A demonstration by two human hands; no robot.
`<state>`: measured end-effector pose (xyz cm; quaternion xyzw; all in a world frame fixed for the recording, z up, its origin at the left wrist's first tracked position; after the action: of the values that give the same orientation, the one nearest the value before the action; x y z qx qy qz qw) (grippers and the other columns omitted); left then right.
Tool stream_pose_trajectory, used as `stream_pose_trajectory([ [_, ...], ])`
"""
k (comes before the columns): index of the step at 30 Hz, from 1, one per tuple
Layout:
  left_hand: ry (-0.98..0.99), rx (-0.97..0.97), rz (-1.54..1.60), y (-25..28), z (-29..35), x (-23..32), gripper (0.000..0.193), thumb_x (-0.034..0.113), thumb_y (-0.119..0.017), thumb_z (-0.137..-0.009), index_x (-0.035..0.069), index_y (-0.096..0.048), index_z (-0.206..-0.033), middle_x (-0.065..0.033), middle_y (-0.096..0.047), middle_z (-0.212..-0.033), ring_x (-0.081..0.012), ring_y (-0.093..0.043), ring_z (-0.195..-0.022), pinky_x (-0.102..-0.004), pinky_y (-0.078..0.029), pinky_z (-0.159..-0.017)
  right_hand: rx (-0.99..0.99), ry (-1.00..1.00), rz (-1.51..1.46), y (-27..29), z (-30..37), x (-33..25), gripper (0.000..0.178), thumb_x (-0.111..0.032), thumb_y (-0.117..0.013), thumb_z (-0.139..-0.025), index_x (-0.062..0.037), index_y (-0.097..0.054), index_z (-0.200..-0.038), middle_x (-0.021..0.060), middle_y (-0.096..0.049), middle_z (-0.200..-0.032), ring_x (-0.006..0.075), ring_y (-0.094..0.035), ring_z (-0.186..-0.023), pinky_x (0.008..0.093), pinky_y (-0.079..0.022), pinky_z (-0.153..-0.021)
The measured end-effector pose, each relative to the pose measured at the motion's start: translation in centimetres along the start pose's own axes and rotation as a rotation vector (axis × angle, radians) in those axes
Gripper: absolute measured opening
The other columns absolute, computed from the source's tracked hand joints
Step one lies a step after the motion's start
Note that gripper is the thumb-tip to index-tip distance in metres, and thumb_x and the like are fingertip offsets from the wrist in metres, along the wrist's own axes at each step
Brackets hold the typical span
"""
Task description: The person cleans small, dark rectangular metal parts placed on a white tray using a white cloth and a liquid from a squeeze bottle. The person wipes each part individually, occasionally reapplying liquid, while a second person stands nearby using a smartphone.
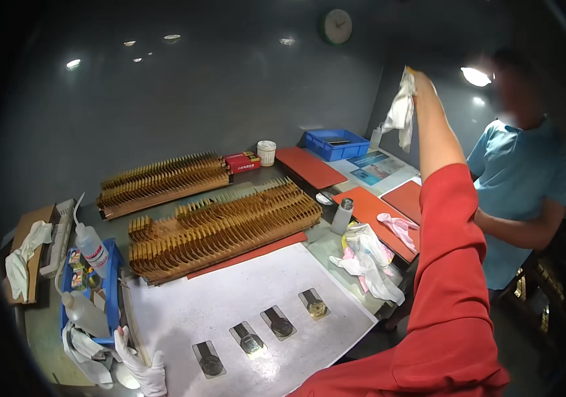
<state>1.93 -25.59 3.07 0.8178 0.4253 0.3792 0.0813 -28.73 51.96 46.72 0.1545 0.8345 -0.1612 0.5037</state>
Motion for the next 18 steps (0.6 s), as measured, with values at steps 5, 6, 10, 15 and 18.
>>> stream_pose_trajectory([
  [5, 0.029, 0.030, 0.010, 1.8, 0.8, -1.4, 0.080, 0.027, -0.065, -0.074, 0.000, -0.020, -0.134, -0.0150, -0.029, -0.134, -0.0296, -0.035, -0.121, -0.0385, -0.023, -0.101, 0.125, 0.022, -0.156, -8.4, 6.8, 1.0, 0.018, -0.013, -0.048, -0.081, -0.0094, -0.053, -0.064, 0.0038, -0.051, -0.057, 0.0154, -0.047, -0.043, 0.0310, -0.039, -0.041],
  [6, 0.010, 0.035, 0.048, 1.5, 0.7, -1.3, 0.079, 0.025, -0.065, -0.074, -0.001, -0.020, -0.134, -0.0150, -0.029, -0.134, -0.0294, -0.035, -0.121, -0.0387, -0.023, -0.101, 0.026, -0.039, -0.098, -8.8, 8.2, 1.7, 0.020, -0.016, -0.049, -0.081, -0.0104, -0.051, -0.061, 0.0034, -0.050, -0.055, 0.0156, -0.045, -0.040, 0.0307, -0.036, -0.037],
  [10, -0.021, 0.007, 0.038, 1.0, 0.7, -0.5, 0.083, 0.036, -0.063, -0.075, -0.001, -0.019, -0.135, -0.0157, -0.029, -0.135, -0.0305, -0.034, -0.121, -0.0396, -0.024, -0.102, -0.092, -0.153, 0.032, -11.5, 17.7, 4.4, 0.021, -0.022, -0.050, -0.082, -0.0081, -0.055, -0.068, 0.0031, -0.052, -0.054, 0.0140, -0.050, -0.041, 0.0283, -0.040, -0.036],
  [15, -0.101, 0.018, 0.065, 0.5, 0.5, -0.4, 0.085, 0.043, -0.061, -0.076, -0.001, -0.019, -0.135, -0.0149, -0.028, -0.135, -0.0303, -0.034, -0.122, -0.0397, -0.024, -0.101, -0.405, -0.297, 0.148, -10.0, 28.4, 11.1, 0.021, -0.028, -0.055, -0.083, -0.0083, -0.060, -0.080, 0.0005, -0.056, -0.061, 0.0088, -0.053, -0.045, 0.0230, -0.045, -0.040],
  [18, -0.099, 0.023, 0.080, 0.5, 0.5, -0.2, 0.087, 0.044, -0.063, -0.074, -0.001, -0.019, -0.135, -0.0143, -0.028, -0.135, -0.0296, -0.035, -0.122, -0.0392, -0.024, -0.101, -0.501, -0.294, 0.465, -8.4, 36.2, 13.4, 0.028, -0.032, -0.049, -0.086, -0.0056, -0.059, -0.091, 0.0017, -0.059, -0.072, 0.0106, -0.056, -0.059, 0.0256, -0.046, -0.051],
])
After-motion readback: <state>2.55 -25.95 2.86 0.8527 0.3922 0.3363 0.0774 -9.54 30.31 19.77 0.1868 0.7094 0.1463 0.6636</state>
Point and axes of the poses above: each hand's wrist, its own z-axis away from the middle knuckle, its own y-axis out of the back of the hand, x = y × z, the point moved 8 cm from there along -z, towards the middle knuckle
